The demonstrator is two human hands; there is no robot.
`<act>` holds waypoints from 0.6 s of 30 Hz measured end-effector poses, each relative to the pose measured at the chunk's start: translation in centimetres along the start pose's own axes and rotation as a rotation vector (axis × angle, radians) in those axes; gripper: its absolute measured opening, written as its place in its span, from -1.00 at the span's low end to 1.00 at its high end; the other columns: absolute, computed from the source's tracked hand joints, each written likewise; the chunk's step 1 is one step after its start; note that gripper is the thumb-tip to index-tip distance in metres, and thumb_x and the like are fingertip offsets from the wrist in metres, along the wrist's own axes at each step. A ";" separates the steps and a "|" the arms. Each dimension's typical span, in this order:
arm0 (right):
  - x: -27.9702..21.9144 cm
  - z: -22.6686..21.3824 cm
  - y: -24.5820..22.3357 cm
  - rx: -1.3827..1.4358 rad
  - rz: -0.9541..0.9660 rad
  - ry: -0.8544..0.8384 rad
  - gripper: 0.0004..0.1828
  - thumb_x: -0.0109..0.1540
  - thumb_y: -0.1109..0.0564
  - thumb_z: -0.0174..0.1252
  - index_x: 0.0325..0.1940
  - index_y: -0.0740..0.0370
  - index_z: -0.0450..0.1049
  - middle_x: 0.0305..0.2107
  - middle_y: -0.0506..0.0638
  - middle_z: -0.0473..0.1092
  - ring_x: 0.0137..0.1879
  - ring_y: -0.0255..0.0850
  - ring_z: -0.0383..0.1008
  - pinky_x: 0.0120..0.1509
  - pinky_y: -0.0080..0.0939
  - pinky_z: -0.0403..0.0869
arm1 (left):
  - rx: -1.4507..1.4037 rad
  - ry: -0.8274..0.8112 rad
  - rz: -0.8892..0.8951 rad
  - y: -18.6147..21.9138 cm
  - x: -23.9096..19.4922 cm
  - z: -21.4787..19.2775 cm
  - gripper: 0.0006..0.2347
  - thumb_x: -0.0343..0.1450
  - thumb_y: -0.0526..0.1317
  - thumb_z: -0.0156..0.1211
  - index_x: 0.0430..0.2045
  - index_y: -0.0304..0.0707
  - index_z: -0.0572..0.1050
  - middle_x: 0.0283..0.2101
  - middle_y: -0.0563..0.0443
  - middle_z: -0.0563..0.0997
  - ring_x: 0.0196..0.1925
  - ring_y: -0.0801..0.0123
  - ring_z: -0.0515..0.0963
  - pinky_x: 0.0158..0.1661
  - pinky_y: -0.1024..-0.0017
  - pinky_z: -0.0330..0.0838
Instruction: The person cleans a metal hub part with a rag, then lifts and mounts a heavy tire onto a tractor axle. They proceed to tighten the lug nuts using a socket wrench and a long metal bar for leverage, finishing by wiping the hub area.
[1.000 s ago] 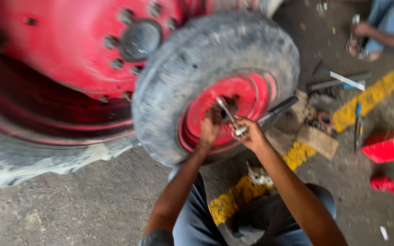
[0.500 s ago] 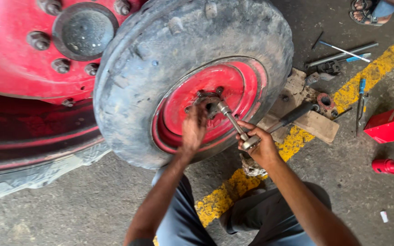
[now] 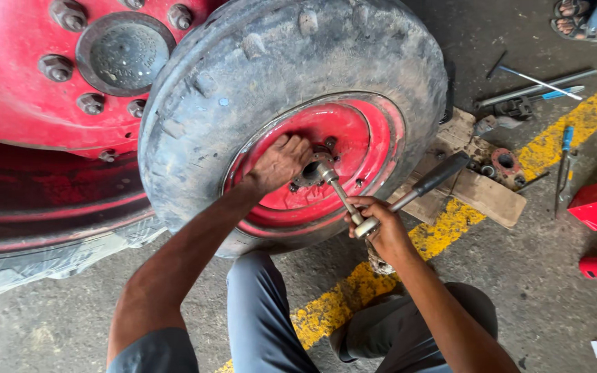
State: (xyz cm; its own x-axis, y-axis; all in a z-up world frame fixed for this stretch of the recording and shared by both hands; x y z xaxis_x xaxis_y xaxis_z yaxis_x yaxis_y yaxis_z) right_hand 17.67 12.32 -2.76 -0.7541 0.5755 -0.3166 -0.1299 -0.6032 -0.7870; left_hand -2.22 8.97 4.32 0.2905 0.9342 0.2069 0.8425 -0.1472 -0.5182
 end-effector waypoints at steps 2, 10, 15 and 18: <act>0.3 0.3 -0.2 -0.021 -0.016 -0.014 -0.61 0.23 0.25 -0.07 0.07 0.44 0.50 -0.25 0.17 0.46 -0.12 -0.08 0.52 -0.17 -0.01 0.54 | 0.013 0.101 0.051 -0.1 0.1 -1.1 -0.77 0.42 -0.20 0.06 -0.08 -0.18 0.51 -0.01 0.03 0.52 0.06 0.27 0.47 0.05 0.32 0.34; 0.0 0.5 -0.1 -0.009 0.006 -0.004 -0.64 0.24 0.27 -0.08 0.03 0.42 0.52 -0.26 0.17 0.47 -0.13 -0.10 0.53 -0.18 -0.02 0.55 | 0.066 0.088 0.031 -1.1 0.1 -1.6 -0.68 0.34 -0.20 0.01 -0.02 -0.12 0.49 0.02 0.02 0.51 0.08 0.25 0.45 0.02 0.24 0.31; -0.1 0.7 -0.2 -0.032 -0.025 -0.020 -0.62 0.23 0.27 -0.08 0.03 0.44 0.53 -0.29 0.20 0.48 -0.19 -0.06 0.52 -0.20 -0.01 0.56 | -0.040 0.059 0.054 -1.4 -0.2 -1.4 -0.71 0.44 -0.19 0.00 0.05 -0.08 0.48 0.01 0.02 0.46 0.12 0.24 0.42 0.11 0.22 0.28; -0.1 0.7 0.3 -0.030 -0.006 0.002 -0.65 0.24 0.27 -0.08 0.02 0.44 0.52 -0.26 0.16 0.47 -0.14 -0.09 0.53 -0.19 -0.01 0.56 | -0.041 0.010 0.068 -1.4 -0.6 -0.7 -0.66 0.41 -0.20 0.02 0.08 -0.11 0.48 0.03 0.01 0.46 0.17 0.23 0.40 0.17 0.20 0.25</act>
Point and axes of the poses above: each hand's wrist, its own x-axis towards the middle knuckle, its own z-axis out of the palm, y = z × x, the point moved 10 cm from there along x, towards the middle knuckle
